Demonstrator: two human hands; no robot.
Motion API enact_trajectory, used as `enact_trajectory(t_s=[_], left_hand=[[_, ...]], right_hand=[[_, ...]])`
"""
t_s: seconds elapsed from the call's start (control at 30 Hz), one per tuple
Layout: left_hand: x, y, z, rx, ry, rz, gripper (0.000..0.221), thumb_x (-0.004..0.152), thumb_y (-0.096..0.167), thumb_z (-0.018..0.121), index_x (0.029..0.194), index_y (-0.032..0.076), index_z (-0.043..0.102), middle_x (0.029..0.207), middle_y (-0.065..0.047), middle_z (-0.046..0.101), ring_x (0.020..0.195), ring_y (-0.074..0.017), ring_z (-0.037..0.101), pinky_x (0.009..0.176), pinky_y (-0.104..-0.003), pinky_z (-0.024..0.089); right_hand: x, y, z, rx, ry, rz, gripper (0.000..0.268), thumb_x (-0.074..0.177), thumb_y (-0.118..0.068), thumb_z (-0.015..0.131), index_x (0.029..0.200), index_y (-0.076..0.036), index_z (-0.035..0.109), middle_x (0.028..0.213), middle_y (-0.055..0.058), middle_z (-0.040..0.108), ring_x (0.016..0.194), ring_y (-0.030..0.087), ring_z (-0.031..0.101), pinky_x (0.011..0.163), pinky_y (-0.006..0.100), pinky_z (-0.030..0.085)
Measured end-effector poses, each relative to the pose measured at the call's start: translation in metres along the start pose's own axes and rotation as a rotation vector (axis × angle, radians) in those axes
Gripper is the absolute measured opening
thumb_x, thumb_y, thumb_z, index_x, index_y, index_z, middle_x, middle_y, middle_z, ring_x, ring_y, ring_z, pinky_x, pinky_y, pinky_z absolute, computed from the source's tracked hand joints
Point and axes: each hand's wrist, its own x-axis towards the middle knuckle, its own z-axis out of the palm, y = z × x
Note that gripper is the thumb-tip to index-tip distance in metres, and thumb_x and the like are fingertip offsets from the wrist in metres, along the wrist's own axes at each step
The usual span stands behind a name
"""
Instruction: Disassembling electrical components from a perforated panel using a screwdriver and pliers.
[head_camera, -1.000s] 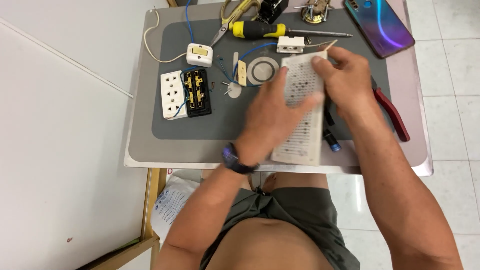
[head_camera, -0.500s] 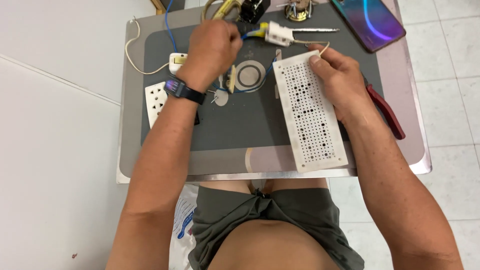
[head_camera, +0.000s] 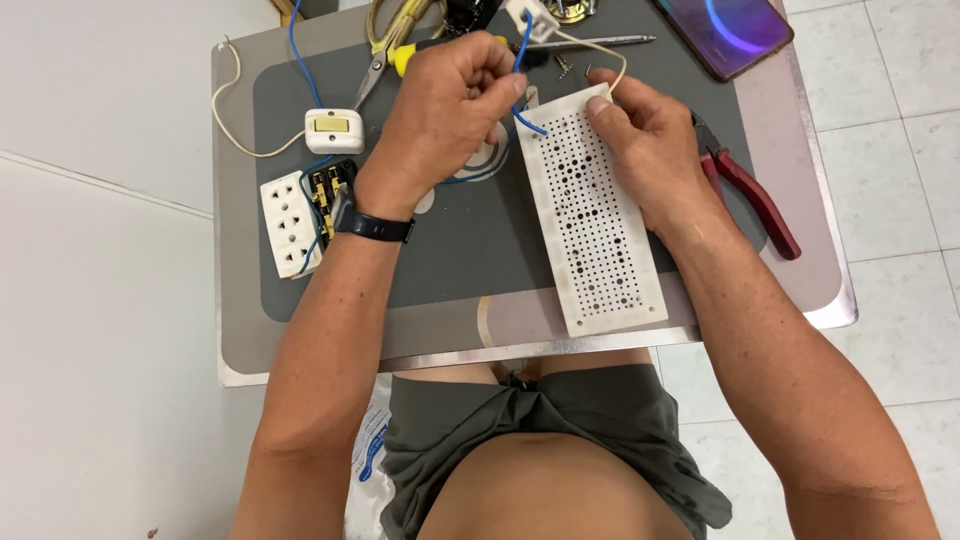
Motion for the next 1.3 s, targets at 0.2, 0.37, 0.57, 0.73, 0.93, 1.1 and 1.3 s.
enact_trajectory(t_s=[0.2,0.37,0.57,0.73,0.93,1.1,1.3], left_hand=[[0.003,0.001,-0.001,0.306,0.085,0.149,0.025,0.090,0.005,0.060,0.073,0.012,0.044,0.059,0.003,0.039,0.058,-0.0103,0.031,0.056,-0.029,0.031],[0.002,0.000,0.007,0.438,0.078,0.253,0.021,0.090,0.006,0.062,0.078,0.010,0.046,0.058,0.000,0.044,0.053,-0.0168,0.039,0.054,-0.034,0.033],[0.003,0.000,0.013,0.717,0.117,0.319,0.018,0.094,0.010,0.061,0.086,0.010,0.045,0.065,-0.004,0.050,0.056,-0.0259,0.052,0.047,-0.041,0.034],[-0.003,0.004,0.016,0.924,0.149,0.403,0.018,0.097,0.017,0.062,0.090,0.011,0.046,0.074,-0.002,0.055,0.062,-0.0245,0.058,0.045,-0.038,0.041],[-0.025,0.008,0.029,1.004,0.072,0.535,0.018,0.101,0.018,0.055,0.087,0.013,0.045,0.072,-0.003,0.049,0.050,-0.0238,0.052,0.037,-0.037,0.040],[-0.032,0.023,0.020,0.607,0.100,0.267,0.010,0.093,0.013,0.064,0.084,0.010,0.061,0.077,-0.002,0.057,0.066,-0.0213,0.055,0.052,-0.037,0.039],[-0.019,0.067,0.000,0.374,0.203,-0.362,0.046,0.084,0.057,0.061,0.062,0.017,0.066,0.058,0.005,0.053,0.056,-0.0101,0.040,0.055,-0.031,0.032]], right_hand=[[-0.002,0.000,-0.001,-0.036,0.028,-0.036,0.036,0.093,-0.027,0.057,0.126,-0.016,0.063,0.090,-0.004,0.069,0.080,0.006,0.066,0.072,0.023,0.056],[0.001,0.003,0.000,0.000,0.035,-0.036,0.038,0.091,-0.027,0.057,0.127,-0.014,0.063,0.089,-0.003,0.069,0.077,0.006,0.065,0.068,0.022,0.055],[0.002,0.007,-0.001,-0.035,0.012,-0.141,0.040,0.092,-0.026,0.057,0.127,-0.008,0.061,0.114,0.000,0.068,0.090,0.007,0.064,0.073,0.023,0.053],[-0.003,-0.003,-0.001,-0.017,0.061,-0.091,0.040,0.090,-0.029,0.059,0.126,-0.011,0.063,0.105,-0.003,0.071,0.089,0.006,0.067,0.076,0.023,0.055],[-0.007,0.000,-0.003,0.060,-0.043,-0.187,0.031,0.094,-0.021,0.056,0.122,-0.012,0.066,0.093,-0.005,0.069,0.079,0.005,0.061,0.066,0.024,0.050],[-0.005,0.006,-0.001,0.012,-0.030,-0.415,0.038,0.096,-0.018,0.062,0.131,-0.003,0.060,0.091,-0.005,0.063,0.080,0.002,0.053,0.068,0.019,0.047],[-0.020,-0.016,-0.005,-0.133,-0.059,-0.481,0.042,0.100,-0.018,0.059,0.137,0.000,0.055,0.072,-0.008,0.038,0.066,0.004,0.036,0.057,0.023,0.030]])
